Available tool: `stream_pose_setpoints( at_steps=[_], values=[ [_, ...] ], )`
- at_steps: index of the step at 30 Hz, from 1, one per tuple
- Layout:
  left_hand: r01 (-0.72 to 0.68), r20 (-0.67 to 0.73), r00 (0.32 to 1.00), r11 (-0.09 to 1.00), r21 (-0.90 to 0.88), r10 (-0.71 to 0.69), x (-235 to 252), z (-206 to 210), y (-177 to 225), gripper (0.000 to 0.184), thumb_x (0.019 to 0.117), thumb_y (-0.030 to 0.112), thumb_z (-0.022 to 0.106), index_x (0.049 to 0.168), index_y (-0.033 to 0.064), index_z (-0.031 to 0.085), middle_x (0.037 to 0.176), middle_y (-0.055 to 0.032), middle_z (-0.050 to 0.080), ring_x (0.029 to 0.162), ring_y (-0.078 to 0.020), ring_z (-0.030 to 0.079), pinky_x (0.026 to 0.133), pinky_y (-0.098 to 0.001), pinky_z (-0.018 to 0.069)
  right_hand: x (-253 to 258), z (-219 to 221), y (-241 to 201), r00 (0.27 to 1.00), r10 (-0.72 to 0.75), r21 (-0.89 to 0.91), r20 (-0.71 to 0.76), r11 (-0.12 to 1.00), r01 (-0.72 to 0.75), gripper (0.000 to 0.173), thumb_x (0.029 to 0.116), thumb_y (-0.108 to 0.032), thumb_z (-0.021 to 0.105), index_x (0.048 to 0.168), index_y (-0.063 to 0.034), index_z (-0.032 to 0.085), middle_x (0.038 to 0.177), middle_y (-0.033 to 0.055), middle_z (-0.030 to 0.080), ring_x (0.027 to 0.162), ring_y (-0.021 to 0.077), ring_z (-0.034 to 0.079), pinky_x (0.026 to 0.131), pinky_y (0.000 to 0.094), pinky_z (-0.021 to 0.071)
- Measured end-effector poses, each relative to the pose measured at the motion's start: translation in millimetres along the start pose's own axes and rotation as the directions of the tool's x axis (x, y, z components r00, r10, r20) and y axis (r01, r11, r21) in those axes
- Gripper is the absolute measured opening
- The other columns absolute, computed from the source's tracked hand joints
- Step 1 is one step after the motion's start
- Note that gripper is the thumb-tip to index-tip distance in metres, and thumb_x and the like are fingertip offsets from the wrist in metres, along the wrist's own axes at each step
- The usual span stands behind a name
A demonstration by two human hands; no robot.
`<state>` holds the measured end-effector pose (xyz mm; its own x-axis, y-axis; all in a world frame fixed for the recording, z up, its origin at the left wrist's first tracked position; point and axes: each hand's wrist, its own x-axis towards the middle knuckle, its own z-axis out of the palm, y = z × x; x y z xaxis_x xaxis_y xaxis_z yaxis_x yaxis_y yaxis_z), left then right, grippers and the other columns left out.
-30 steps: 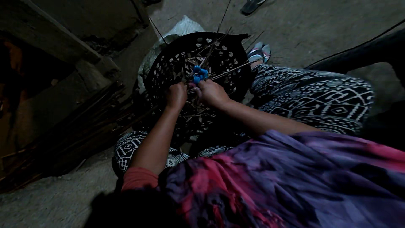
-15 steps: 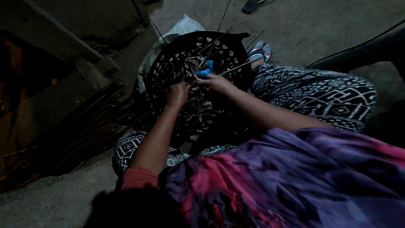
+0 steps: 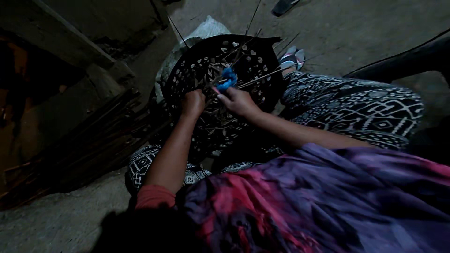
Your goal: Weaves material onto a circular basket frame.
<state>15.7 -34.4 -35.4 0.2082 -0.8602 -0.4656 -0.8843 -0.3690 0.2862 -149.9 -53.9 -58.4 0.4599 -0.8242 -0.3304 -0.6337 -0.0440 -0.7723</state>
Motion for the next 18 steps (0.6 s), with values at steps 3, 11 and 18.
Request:
stream_pose_setpoints(
  at_steps=[3, 11, 18],
  values=[
    [0.046, 0.003, 0.999, 0.999, 0.007, -0.046, -2, -1, 7, 0.028, 0.1066, 0.015, 0.049, 0.119, -0.0001, 0.069, 0.119, -0.0223, 0.070, 0.117, -0.0378, 0.067, 0.098, -0.0576, 0.0515, -6, 8, -8, 0.997, -0.022, -0.023, 0.072, 0.999, 0.024, 0.039, 0.1113, -0.027, 0.047, 0.127, 0.0053, 0.061, 0.112, 0.0295, 0.067, 0.107, 0.0453, 0.066, 0.095, 0.0626, 0.0487],
    [0.043, -0.062, 0.997, 0.999, 0.010, -0.043, -4, 8, 8, 0.030, 0.1076, 0.017, 0.048, 0.118, 0.0009, 0.071, 0.114, -0.0212, 0.073, 0.113, -0.0367, 0.069, 0.098, -0.0569, 0.0518, 1, 7, -20, 0.989, 0.088, -0.146, 0.120, 0.987, -0.070, 0.042, 0.1123, -0.028, 0.042, 0.121, 0.0077, 0.061, 0.116, 0.0303, 0.065, 0.115, 0.0465, 0.063, 0.098, 0.0638, 0.0473],
    [0.036, -0.108, 0.994, 0.995, 0.096, -0.025, -2, 16, 8, 0.028, 0.1058, 0.012, 0.048, 0.116, -0.0018, 0.071, 0.114, -0.0228, 0.073, 0.113, -0.0388, 0.070, 0.097, -0.0572, 0.0521, 2, 5, -28, 0.984, 0.114, -0.188, 0.137, 0.978, -0.087, 0.042, 0.1126, -0.027, 0.041, 0.120, 0.0081, 0.061, 0.116, 0.0310, 0.065, 0.116, 0.0470, 0.063, 0.098, 0.0632, 0.0476]
  ],
)
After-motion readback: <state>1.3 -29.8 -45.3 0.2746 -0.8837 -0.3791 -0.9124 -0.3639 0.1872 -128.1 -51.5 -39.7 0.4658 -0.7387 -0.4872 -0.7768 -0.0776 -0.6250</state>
